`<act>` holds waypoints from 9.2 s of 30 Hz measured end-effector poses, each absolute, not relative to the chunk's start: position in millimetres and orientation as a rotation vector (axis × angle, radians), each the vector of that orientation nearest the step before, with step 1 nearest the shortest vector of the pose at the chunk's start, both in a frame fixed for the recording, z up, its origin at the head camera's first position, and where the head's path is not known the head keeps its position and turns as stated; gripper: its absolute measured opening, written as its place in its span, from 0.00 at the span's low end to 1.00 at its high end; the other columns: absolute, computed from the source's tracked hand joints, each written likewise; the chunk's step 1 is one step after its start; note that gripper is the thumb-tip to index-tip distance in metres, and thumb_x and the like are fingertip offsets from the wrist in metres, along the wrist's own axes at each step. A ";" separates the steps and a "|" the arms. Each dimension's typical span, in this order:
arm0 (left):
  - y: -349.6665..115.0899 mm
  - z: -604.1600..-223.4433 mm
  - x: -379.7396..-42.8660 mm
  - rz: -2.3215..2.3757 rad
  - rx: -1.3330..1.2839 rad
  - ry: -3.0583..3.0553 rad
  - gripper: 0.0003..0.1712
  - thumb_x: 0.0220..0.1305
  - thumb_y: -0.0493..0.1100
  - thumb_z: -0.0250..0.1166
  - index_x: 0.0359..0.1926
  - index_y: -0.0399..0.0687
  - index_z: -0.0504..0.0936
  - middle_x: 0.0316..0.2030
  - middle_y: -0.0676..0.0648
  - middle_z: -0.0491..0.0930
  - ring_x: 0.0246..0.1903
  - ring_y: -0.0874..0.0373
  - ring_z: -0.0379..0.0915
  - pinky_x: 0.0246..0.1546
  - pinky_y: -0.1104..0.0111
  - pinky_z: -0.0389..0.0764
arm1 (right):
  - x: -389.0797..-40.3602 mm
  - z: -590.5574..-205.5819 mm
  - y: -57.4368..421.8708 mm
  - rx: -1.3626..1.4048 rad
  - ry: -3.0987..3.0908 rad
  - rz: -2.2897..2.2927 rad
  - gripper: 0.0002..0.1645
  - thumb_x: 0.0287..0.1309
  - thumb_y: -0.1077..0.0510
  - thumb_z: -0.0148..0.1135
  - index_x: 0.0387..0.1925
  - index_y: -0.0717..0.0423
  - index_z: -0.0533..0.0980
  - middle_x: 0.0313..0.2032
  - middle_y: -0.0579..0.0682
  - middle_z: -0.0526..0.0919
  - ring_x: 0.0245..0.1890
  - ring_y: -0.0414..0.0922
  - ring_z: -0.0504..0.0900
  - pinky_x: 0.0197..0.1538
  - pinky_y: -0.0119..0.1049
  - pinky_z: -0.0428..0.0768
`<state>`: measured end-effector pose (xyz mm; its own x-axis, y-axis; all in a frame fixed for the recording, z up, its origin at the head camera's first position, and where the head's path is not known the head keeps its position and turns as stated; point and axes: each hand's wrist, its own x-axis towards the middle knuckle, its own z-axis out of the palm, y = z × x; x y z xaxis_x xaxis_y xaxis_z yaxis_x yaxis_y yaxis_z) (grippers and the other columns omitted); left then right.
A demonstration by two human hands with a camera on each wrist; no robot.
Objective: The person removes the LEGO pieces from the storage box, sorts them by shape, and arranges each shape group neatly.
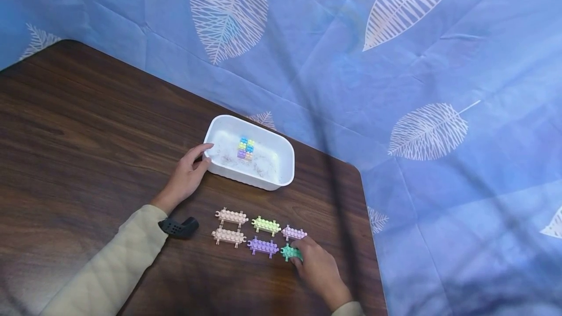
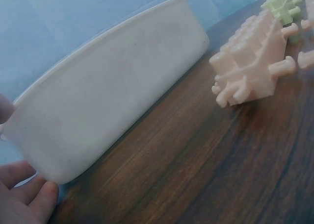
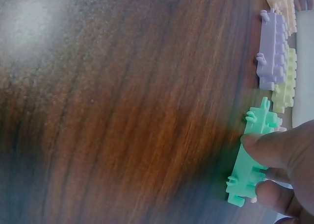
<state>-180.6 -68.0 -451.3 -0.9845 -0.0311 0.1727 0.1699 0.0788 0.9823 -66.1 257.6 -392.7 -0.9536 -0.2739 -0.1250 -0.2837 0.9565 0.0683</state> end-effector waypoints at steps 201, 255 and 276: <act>-116.2 -463.6 -164.2 -2.025 -0.053 -2.159 0.23 0.71 0.40 0.50 0.65 0.46 0.68 0.67 0.43 0.61 0.68 0.50 0.54 0.63 0.54 0.67 | -44.8 -405.1 80.8 -0.873 2.819 -0.158 0.10 0.50 0.46 0.68 0.31 0.42 0.76 0.27 0.34 0.71 0.24 0.29 0.67 0.22 0.26 0.66; -112.1 -465.4 -159.9 -1.983 -0.010 -2.194 0.22 0.70 0.41 0.51 0.64 0.47 0.69 0.66 0.44 0.62 0.67 0.50 0.56 0.62 0.53 0.68 | -140.6 -371.5 99.0 -0.655 3.039 -0.671 0.11 0.56 0.55 0.66 0.40 0.57 0.79 0.31 0.44 0.79 0.22 0.35 0.69 0.27 0.30 0.72; -107.4 -469.7 -157.3 -1.978 -0.045 -2.137 0.22 0.69 0.38 0.53 0.63 0.45 0.70 0.66 0.41 0.63 0.67 0.47 0.56 0.61 0.51 0.69 | -240.4 -391.2 83.5 -0.366 2.949 -0.433 0.16 0.59 0.57 0.61 0.48 0.59 0.78 0.44 0.54 0.80 0.44 0.49 0.77 0.54 0.48 0.76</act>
<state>-157.3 -107.4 -469.7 -0.9734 -0.1318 0.1873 0.1765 0.0891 0.9803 -240.4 83.5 -391.2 -0.9608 -0.2582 -0.1010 -0.2182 0.9290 -0.2990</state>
